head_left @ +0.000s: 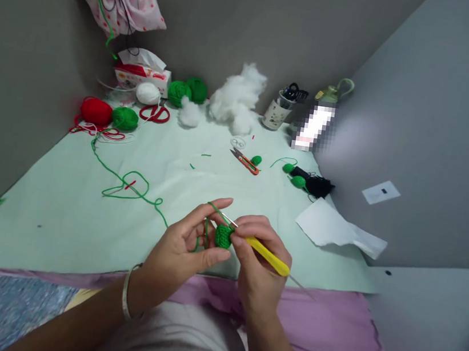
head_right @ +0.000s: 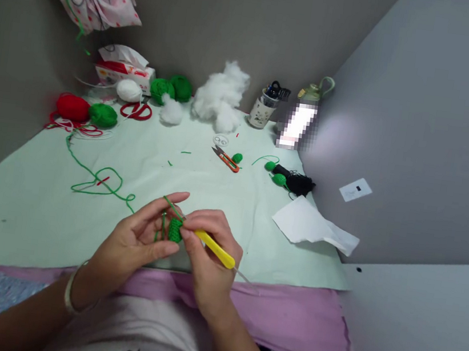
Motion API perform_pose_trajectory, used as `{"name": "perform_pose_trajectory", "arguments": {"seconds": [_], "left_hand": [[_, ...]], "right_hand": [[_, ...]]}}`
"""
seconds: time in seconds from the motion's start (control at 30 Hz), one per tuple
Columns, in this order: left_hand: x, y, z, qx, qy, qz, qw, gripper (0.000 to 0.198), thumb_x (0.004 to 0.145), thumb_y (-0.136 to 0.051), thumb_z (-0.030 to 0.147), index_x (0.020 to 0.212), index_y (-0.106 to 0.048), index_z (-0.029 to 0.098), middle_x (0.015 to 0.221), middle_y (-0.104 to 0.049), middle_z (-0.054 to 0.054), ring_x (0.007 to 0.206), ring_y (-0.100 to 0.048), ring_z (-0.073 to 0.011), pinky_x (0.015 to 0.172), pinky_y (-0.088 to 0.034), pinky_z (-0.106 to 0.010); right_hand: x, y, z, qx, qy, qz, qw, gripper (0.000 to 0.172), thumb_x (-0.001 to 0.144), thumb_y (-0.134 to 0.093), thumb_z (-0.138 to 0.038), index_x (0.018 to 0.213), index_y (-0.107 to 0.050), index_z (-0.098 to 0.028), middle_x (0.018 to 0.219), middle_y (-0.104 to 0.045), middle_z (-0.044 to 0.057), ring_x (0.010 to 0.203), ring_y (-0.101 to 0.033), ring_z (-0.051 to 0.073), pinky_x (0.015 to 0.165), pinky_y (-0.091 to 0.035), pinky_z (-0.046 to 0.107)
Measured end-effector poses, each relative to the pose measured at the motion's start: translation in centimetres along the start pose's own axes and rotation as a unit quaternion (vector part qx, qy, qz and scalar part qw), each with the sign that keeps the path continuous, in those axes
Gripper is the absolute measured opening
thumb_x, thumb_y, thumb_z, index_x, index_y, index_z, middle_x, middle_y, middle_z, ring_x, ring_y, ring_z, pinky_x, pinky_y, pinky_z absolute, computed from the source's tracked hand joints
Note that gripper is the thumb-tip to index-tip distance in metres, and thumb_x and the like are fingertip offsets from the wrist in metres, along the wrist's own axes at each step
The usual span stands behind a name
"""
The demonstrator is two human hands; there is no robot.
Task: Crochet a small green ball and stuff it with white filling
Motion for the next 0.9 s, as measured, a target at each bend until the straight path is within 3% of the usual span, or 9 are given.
{"name": "perform_pose_trajectory", "arguments": {"seconds": [0.2, 0.37, 0.57, 0.73, 0.9], "left_hand": [[0.2, 0.0, 0.0, -0.077, -0.013, -0.012, 0.997, 0.048, 0.088, -0.084, 0.024, 0.133, -0.074, 0.035, 0.103, -0.062, -0.002, 0.076, -0.056, -0.0116, 0.061, -0.051, -0.02], [0.3, -0.1, 0.2, -0.09, -0.004, -0.005, 0.996, 0.056, 0.083, -0.088, 0.023, 0.136, -0.073, 0.034, 0.091, -0.056, 0.001, 0.065, -0.048, -0.0085, 0.049, -0.045, -0.016], [0.5, -0.2, 0.1, -0.095, 0.015, -0.012, 0.995, 0.058, 0.085, -0.087, 0.021, 0.138, -0.07, 0.031, 0.092, -0.061, 0.002, 0.055, -0.045, -0.0024, 0.044, -0.037, -0.012], [0.4, 0.1, 0.0, -0.086, 0.022, -0.009, 0.996, 0.07, 0.086, -0.087, 0.021, 0.15, -0.059, 0.031, 0.095, -0.064, 0.003, 0.046, -0.04, 0.0032, 0.042, -0.031, -0.012], [0.4, 0.2, 0.1, -0.076, 0.039, -0.032, 0.996, 0.082, 0.087, -0.087, 0.022, 0.158, -0.048, 0.031, 0.091, -0.066, 0.003, 0.046, -0.041, 0.002, 0.042, -0.031, -0.011]], "right_hand": [[-0.1, 0.4, -0.3, -0.045, 0.025, -0.018, 0.999, 0.014, 0.091, -0.08, -0.022, 0.098, -0.083, -0.033, 0.093, -0.076, 0.004, 0.093, -0.068, 0.023, 0.08, -0.055, 0.037], [-0.8, 0.5, -0.3, -0.083, 0.076, -0.059, 0.992, 0.019, 0.101, -0.068, -0.03, 0.111, -0.084, -0.035, 0.096, -0.079, 0.007, 0.088, -0.069, 0.025, 0.076, -0.056, 0.04], [-1.1, 0.6, -0.4, -0.128, 0.134, -0.025, 0.982, 0.028, 0.102, -0.065, -0.019, 0.117, -0.081, -0.036, 0.099, -0.08, 0.005, 0.094, -0.073, 0.024, 0.08, -0.059, 0.04], [-1.2, 0.3, -0.6, -0.143, 0.192, -0.044, 0.97, 0.037, 0.098, -0.063, -0.004, 0.121, -0.078, -0.029, 0.104, -0.079, 0.006, 0.097, -0.073, 0.021, 0.081, -0.06, 0.036], [-1.3, 0.5, -0.5, -0.12, 0.174, -0.047, 0.976, 0.035, 0.098, -0.064, -0.005, 0.119, -0.08, -0.029, 0.11, -0.079, 0.006, 0.103, -0.073, 0.02, 0.087, -0.06, 0.035]]}}
Point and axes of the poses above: each hand's wrist, its own x-axis towards the middle knuckle, its own y-axis out of the back of the hand, z = x × y, the point moved 4 cm from there along x, towards the middle knuckle
